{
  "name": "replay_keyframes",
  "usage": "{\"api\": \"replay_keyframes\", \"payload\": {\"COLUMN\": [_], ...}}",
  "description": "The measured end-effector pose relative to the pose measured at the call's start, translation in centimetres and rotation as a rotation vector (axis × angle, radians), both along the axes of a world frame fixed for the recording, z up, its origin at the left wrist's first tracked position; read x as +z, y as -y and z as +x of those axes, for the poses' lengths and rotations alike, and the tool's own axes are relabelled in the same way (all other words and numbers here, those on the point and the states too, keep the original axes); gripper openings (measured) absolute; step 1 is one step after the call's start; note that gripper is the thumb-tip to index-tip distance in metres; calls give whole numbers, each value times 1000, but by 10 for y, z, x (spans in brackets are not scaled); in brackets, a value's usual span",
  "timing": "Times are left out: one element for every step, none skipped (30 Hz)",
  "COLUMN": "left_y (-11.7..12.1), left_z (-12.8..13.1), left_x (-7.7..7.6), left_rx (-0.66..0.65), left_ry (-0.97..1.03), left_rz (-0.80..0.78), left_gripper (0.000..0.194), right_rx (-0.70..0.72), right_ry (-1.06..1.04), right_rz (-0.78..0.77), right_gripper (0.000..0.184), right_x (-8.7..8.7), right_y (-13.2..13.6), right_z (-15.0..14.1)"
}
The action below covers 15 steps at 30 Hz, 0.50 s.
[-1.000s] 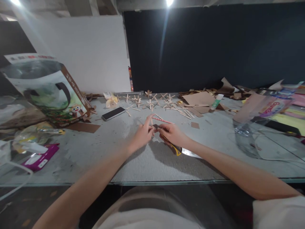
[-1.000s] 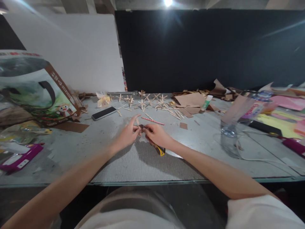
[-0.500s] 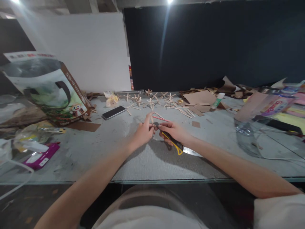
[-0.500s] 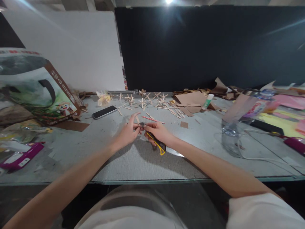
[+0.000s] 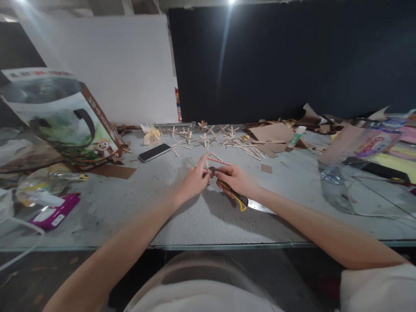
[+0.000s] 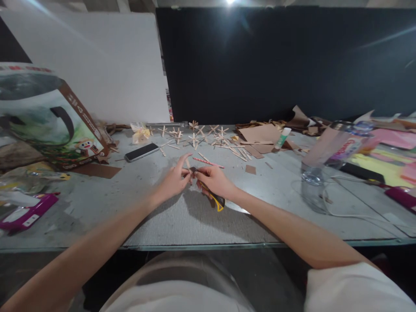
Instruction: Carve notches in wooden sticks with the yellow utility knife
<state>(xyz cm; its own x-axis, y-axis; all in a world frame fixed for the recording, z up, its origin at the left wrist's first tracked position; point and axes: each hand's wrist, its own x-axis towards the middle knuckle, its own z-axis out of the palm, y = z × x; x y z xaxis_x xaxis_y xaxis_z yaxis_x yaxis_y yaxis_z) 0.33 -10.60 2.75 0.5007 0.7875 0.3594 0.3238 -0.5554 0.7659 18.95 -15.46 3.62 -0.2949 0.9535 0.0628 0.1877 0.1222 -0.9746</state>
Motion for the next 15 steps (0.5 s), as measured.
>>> {"api": "replay_keyframes", "payload": {"left_y": [-1,-1,-2,-3,-4,-6,-8,-9,-11,-13,-14,-15,-17,-17,-18], "left_z": [0,0,0,0,0,0,-1,-1,-2,-4,-5,-7,-8,-10,-11], "left_x": [0,-1,-1,-1,-2,-2,-3,-3,-3,-3,-2,-2,-1,-1,0], "left_rx": [10,18,27,28,26,23,23,24,25,23,22,18,18,26,39], "left_ry": [0,-5,-15,-34,-57,-79,-98,-116,-137,-160,-180,-195,-201,-192,-169], "left_rz": [4,8,14,22,32,46,64,84,103,117,124,120,103,74,35], "left_gripper": [70,71,72,72,72,71,71,71,72,72,71,71,70,69,69], "right_rx": [12,20,23,29,39,54,72,90,106,121,133,145,150,150,140], "right_ry": [-86,-168,-245,-310,-361,-399,-427,-447,-460,-468,-472,-473,-473,-469,-458], "right_rz": [-61,-124,-184,-236,-278,-310,-334,-344,-344,-336,-317,-290,-254,-212,-168], "right_gripper": [23,24,24,24,22,21,20,19,18,19,20,23,26,29,32], "right_x": [0,0,0,0,-1,-2,-3,-4,-4,-3,-3,-1,0,2,4], "right_y": [-1,-2,-4,-6,-8,-10,-12,-14,-15,-15,-14,-13,-11,-9,-6], "right_z": [0,0,0,0,1,1,2,3,3,4,4,5,5,6,6]}}
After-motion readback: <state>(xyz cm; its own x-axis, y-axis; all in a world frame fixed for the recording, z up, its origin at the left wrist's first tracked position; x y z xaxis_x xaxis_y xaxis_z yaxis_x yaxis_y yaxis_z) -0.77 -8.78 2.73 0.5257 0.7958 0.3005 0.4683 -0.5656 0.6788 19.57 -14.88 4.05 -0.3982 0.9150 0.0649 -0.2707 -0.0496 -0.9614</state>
